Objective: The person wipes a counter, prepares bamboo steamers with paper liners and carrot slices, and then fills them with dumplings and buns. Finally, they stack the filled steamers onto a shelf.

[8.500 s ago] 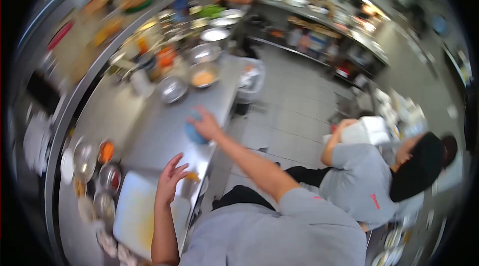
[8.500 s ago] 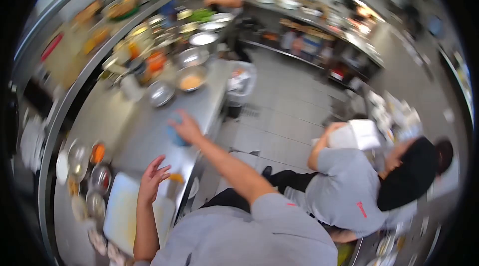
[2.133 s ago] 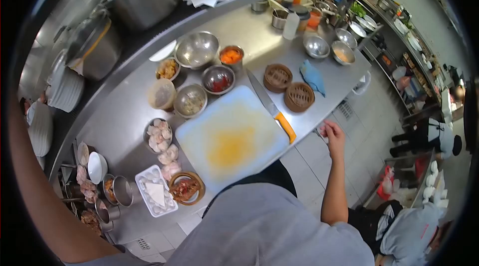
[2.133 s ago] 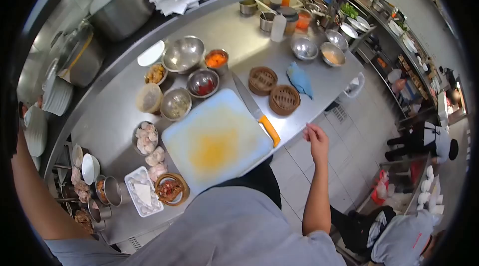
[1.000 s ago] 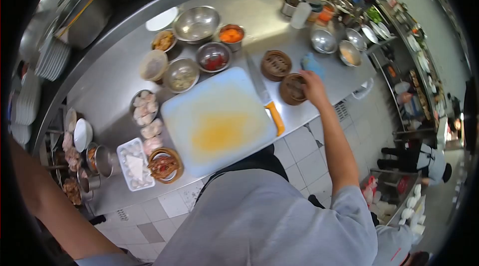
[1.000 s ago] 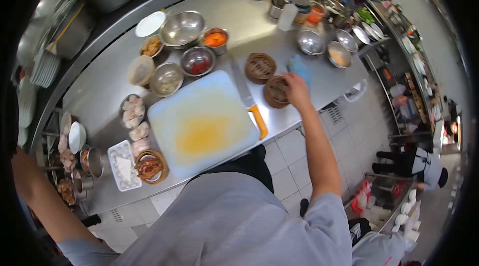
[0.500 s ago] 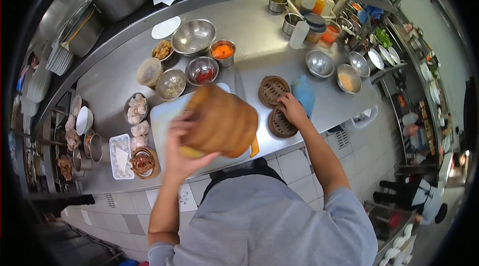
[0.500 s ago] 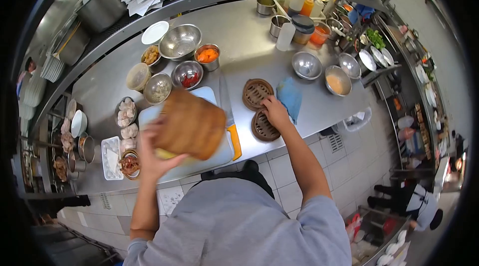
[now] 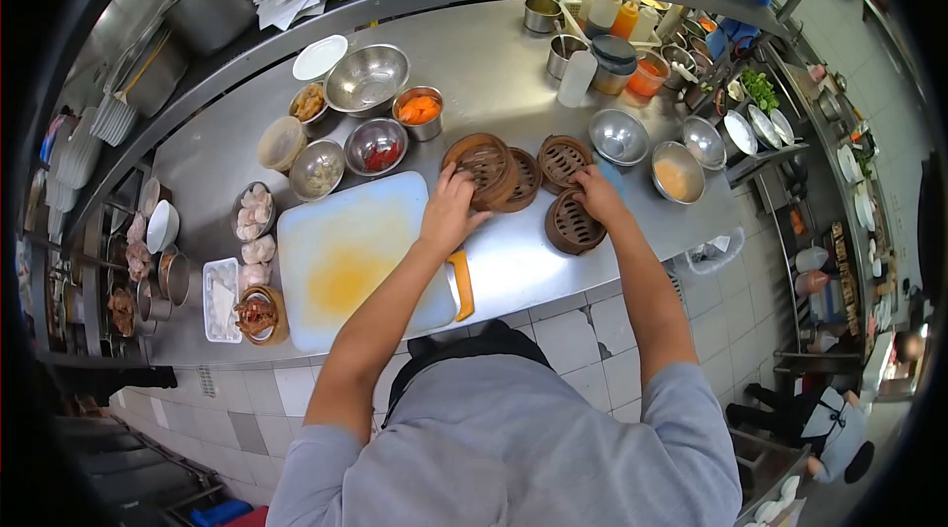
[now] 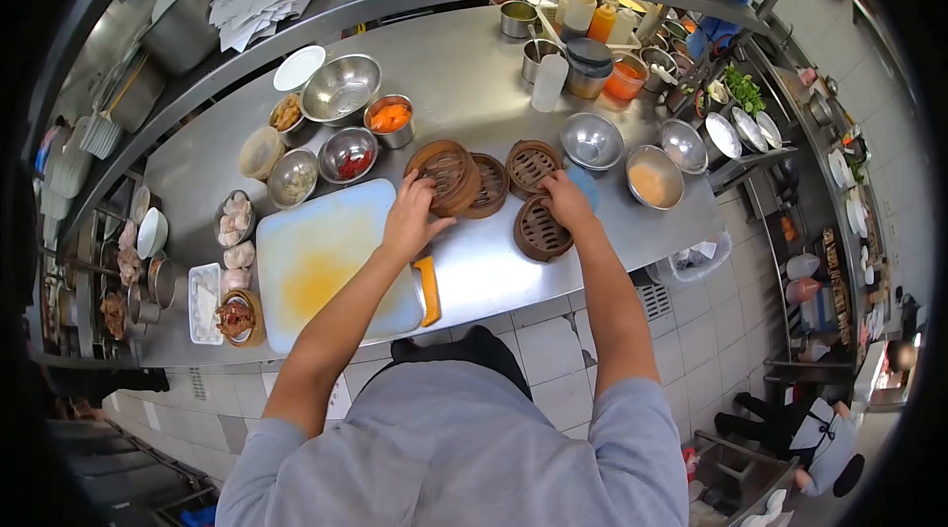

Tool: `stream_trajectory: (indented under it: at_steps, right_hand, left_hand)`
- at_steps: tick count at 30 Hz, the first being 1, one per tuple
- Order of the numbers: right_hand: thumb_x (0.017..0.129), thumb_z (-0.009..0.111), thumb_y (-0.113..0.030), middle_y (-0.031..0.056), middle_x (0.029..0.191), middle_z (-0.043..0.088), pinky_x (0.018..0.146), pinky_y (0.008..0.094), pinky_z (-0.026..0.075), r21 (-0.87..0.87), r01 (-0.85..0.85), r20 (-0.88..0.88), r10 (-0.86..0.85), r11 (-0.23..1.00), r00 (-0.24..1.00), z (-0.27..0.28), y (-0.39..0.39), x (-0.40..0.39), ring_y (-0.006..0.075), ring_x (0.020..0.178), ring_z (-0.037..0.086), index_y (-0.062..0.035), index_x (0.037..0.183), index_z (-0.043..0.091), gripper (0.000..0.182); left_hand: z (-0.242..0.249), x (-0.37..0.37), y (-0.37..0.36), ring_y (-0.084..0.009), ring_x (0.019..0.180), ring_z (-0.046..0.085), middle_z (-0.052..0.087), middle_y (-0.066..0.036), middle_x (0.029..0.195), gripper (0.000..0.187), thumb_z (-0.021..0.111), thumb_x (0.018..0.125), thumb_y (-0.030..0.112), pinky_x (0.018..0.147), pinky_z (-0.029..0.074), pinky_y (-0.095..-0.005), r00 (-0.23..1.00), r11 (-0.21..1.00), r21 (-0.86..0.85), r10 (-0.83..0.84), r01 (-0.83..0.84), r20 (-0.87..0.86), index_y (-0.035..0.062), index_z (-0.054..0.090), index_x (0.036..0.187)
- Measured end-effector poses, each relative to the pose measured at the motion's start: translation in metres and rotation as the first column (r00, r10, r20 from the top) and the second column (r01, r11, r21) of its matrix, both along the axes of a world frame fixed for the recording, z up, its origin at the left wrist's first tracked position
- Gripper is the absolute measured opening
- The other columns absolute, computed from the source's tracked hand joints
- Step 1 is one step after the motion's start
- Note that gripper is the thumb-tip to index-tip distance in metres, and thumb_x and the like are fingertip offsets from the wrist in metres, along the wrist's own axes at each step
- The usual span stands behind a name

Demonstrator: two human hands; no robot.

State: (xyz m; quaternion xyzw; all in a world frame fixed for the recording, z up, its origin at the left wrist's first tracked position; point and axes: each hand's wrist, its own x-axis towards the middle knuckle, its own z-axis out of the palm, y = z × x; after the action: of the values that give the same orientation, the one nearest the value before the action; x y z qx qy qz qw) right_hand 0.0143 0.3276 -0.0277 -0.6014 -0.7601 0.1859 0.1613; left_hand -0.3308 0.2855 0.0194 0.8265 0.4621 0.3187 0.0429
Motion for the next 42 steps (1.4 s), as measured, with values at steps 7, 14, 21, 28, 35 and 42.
stream_trajectory:
  at_steps: [7, 14, 21, 28, 35, 42]
  right_hand:
    - [0.08, 0.074, -0.007, 0.0149, 0.116, 0.057, 0.093, 0.043, 0.049, 0.008, -0.012, -0.064, 0.013, 1.0, 0.998, 0.008, -0.006, -0.018, 0.0377, 0.108, 0.059, -0.0087, 0.114, 0.065, 0.035]
    - [0.081, 0.073, -0.008, 0.0148, 0.115, 0.057, 0.093, 0.0437, 0.049, 0.005, -0.036, -0.032, 0.036, 0.999, 0.999, 0.009, -0.036, -0.043, 0.0374, 0.109, 0.059, -0.0105, 0.115, 0.065, 0.035]
    - [0.081, 0.075, -0.017, 0.0162, 0.131, 0.056, 0.102, 0.0418, 0.046, 0.103, -0.069, -0.096, 0.079, 0.992, 0.992, -0.004, -0.046, -0.043, 0.0368, 0.121, 0.055, -0.0107, 0.122, 0.067, 0.041]
    - [0.092, 0.067, -0.013, 0.0135, 0.12, 0.063, 0.093, 0.0321, 0.049, 0.008, 0.275, -0.546, -0.226, 0.961, 0.807, 0.021, -0.105, -0.008, 0.0248, 0.109, 0.061, -0.0012, 0.12, 0.067, 0.03]
    - [0.1, 0.06, -0.011, 0.004, 0.094, 0.065, 0.07, 0.021, 0.047, -0.085, 0.397, -0.842, -0.279, 0.914, 0.462, 0.043, -0.146, -0.042, 0.0092, 0.078, 0.057, 0.0024, 0.116, 0.063, 0.022]
    - [0.099, 0.06, -0.01, 0.0064, 0.097, 0.07, 0.077, 0.0258, 0.053, -0.133, 0.537, -0.818, -0.398, 0.833, 0.414, 0.1, -0.195, -0.13, 0.0118, 0.082, 0.065, 0.0016, 0.118, 0.065, 0.023]
  left_hand:
    - [-0.03, 0.002, -0.085, -0.0312, 0.129, 0.048, 0.055, -0.012, 0.13, 0.046, 0.078, 0.074, 0.041, 0.107, 0.036, -0.056, 0.805, 0.902, -0.145, -0.428, 0.406, -0.411, 0.0115, 0.059, 0.104]
    - [0.004, 0.033, -0.081, -0.0303, 0.128, 0.049, 0.056, -0.011, 0.133, 0.047, 0.074, 0.08, 0.031, 0.11, 0.033, -0.0582, 0.944, 0.895, -0.42, -0.255, 0.148, -0.21, 0.0094, 0.061, 0.12]
    - [-0.024, 0.031, -0.011, -0.0354, 0.115, 0.058, 0.067, -0.013, 0.111, 0.03, 0.052, 0.088, 0.012, 0.099, 0.04, -0.0572, 0.962, 0.943, -0.33, -0.045, -0.049, -0.269, 0.008, 0.064, 0.115]
    - [0.2, -0.071, -0.051, -0.0298, 0.101, 0.067, 0.069, -0.011, 0.11, 0.031, 0.072, 0.088, 0.023, 0.088, 0.053, -0.0411, 0.948, 0.96, -0.13, -0.213, 0.249, 0.237, 0.0077, 0.068, 0.114]
    - [0.528, -0.3, 0.016, -0.0084, 0.083, 0.06, 0.068, -0.012, 0.119, 0.028, 0.052, 0.101, 0.023, 0.069, 0.047, -0.0251, 0.917, 0.632, 0.666, 0.241, -0.396, 0.317, 0.0086, 0.066, 0.121]
    - [0.554, -0.46, 0.161, -0.0267, 0.096, 0.065, 0.069, -0.016, 0.108, 0.039, 0.071, 0.082, 0.021, 0.082, 0.052, -0.0375, 0.776, 0.799, 0.175, 0.6, -0.575, -0.193, 0.0004, 0.066, 0.114]
